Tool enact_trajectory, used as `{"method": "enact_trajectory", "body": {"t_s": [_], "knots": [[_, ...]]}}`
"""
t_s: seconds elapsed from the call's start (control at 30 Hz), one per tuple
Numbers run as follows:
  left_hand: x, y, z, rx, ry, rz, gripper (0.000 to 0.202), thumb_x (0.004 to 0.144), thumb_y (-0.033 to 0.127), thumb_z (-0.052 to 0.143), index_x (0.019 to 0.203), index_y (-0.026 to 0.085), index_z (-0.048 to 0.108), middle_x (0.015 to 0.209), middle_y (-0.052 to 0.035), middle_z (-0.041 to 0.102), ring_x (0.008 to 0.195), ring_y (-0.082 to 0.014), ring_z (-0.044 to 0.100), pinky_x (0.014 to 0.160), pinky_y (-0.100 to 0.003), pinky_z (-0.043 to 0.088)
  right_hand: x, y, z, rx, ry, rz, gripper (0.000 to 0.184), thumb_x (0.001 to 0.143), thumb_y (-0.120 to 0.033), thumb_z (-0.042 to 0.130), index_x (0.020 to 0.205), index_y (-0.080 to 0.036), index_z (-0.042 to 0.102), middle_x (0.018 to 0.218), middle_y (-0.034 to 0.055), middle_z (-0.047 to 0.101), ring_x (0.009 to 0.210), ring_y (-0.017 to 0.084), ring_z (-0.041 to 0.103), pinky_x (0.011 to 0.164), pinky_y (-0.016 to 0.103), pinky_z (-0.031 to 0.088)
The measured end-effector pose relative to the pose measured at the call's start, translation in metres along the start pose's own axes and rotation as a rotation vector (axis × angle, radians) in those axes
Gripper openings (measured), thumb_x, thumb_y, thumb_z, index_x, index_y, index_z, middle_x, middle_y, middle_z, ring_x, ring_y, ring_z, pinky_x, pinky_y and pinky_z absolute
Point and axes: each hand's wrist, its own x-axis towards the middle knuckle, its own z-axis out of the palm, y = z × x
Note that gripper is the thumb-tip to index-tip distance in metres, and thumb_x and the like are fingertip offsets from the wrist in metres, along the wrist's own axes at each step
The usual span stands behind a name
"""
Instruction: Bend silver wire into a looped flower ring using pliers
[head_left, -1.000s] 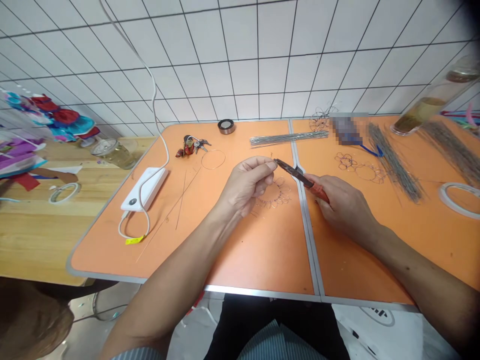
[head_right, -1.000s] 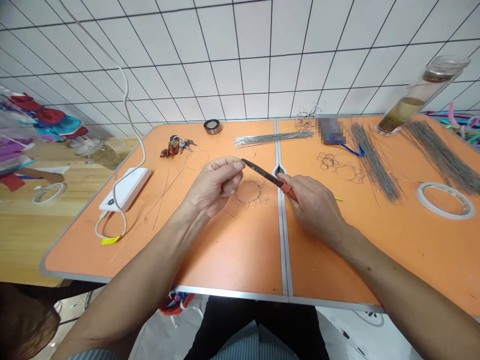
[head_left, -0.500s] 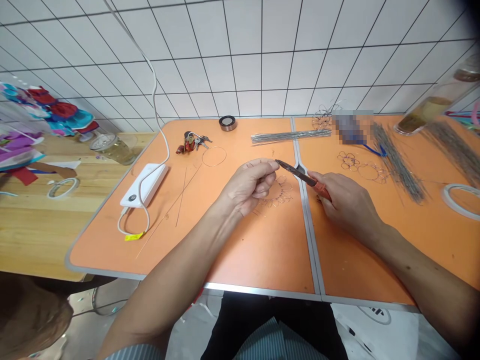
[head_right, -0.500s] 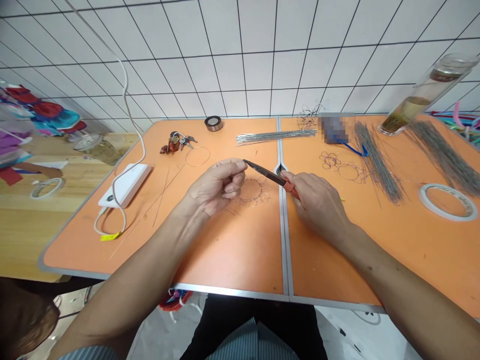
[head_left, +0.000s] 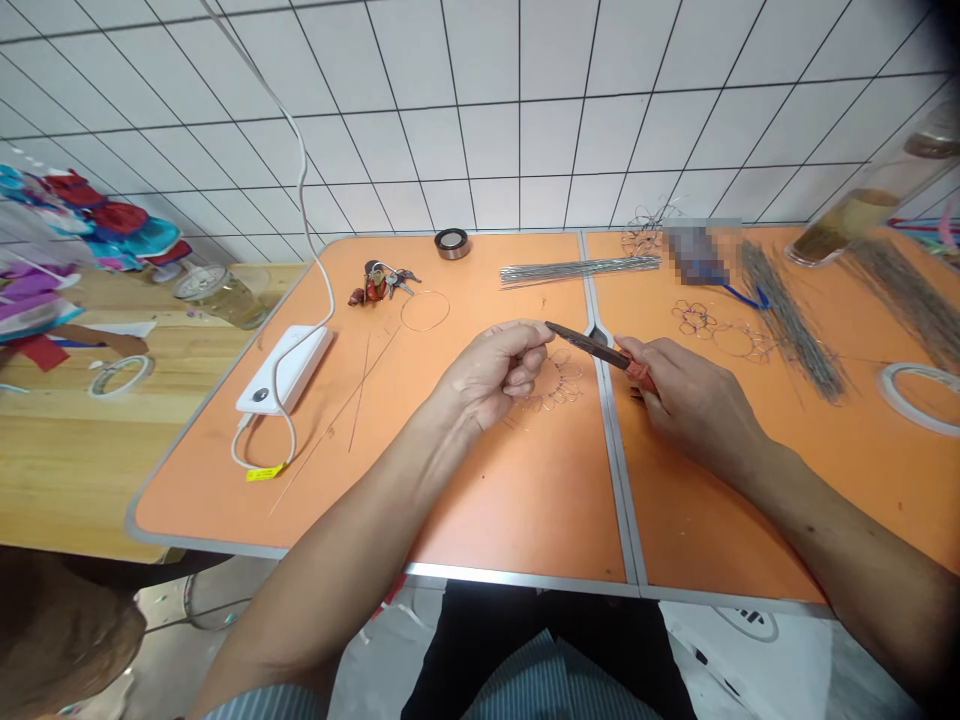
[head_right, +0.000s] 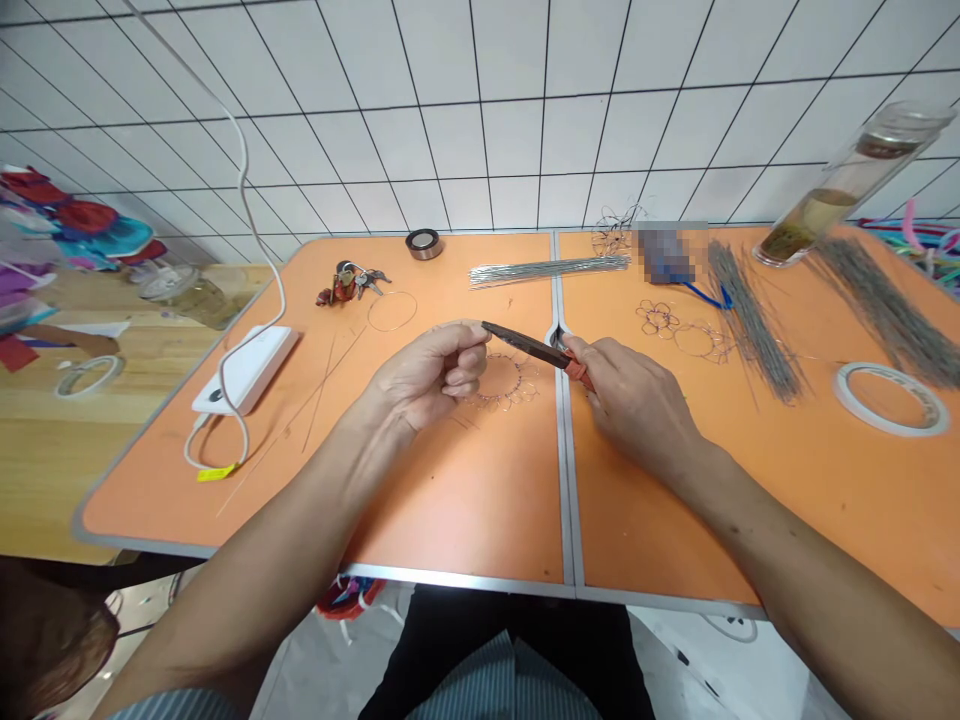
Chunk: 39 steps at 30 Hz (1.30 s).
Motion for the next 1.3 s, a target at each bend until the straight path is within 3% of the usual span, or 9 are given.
{"method": "enact_trajectory", "body": {"t_s": [0.3,0.47,0.83,1.13,1.3], "knots": [[-0.0006,0.0020,0.0012,-0.028,0.009,-0.058,0.028,0.090,0.013,0.070,0.068,0.019,0.053,0.056,0.0066,0.042,0.044,-0.0042,0.024,0.039,-0.017,0.018,-0.0022,-0.0018,0.0010,0.084,-0.060,0.036,0.041,0.118,-0.026,0.044,0.147,-0.014,0.070,0.108,0.0112,0.081,0.094,0.027,0.077,0.064,0.036,0.048],[-0.0015,0.0043,0.0011,-0.082,-0.048,-0.119,0.034,0.092,0.014,0.070,0.068,0.020,0.047,0.056,0.0079,0.039,0.043,-0.0041,0.024,0.040,-0.017,0.020,-0.0012,0.0000,0.0021,0.096,-0.034,0.026,0.041,0.118,-0.026,0.043,0.149,-0.014,0.068,0.109,0.0107,0.081,0.095,0.025,0.077,0.065,0.035,0.048],[-0.0035,0.0081,0.0038,-0.128,-0.047,-0.167,0.035,0.095,0.012,0.065,0.067,0.020,0.045,0.052,0.0090,0.033,0.041,-0.0047,0.024,0.039,-0.017,0.022,-0.0012,0.0003,0.0005,0.106,-0.033,0.013,0.039,0.117,-0.021,0.044,0.149,-0.019,0.064,0.112,0.0107,0.081,0.094,0.025,0.076,0.068,0.036,0.052],[-0.0042,0.0097,0.0045,-0.143,-0.028,-0.183,0.037,0.097,0.011,0.062,0.066,0.020,0.044,0.053,0.0093,0.031,0.041,-0.0050,0.024,0.040,-0.018,0.022,-0.0007,0.0011,-0.0013,0.070,-0.027,-0.009,0.041,0.117,-0.022,0.044,0.151,-0.016,0.065,0.105,0.0109,0.078,0.091,0.025,0.075,0.070,0.035,0.051],[-0.0027,0.0086,0.0015,-0.077,-0.067,-0.113,0.036,0.094,0.012,0.065,0.064,0.020,0.046,0.052,0.0081,0.035,0.042,-0.0047,0.024,0.042,-0.018,0.022,-0.0009,-0.0007,0.0015,0.122,-0.017,0.003,0.039,0.116,-0.023,0.045,0.148,-0.019,0.066,0.104,0.0094,0.079,0.090,0.025,0.075,0.069,0.035,0.052]]}}
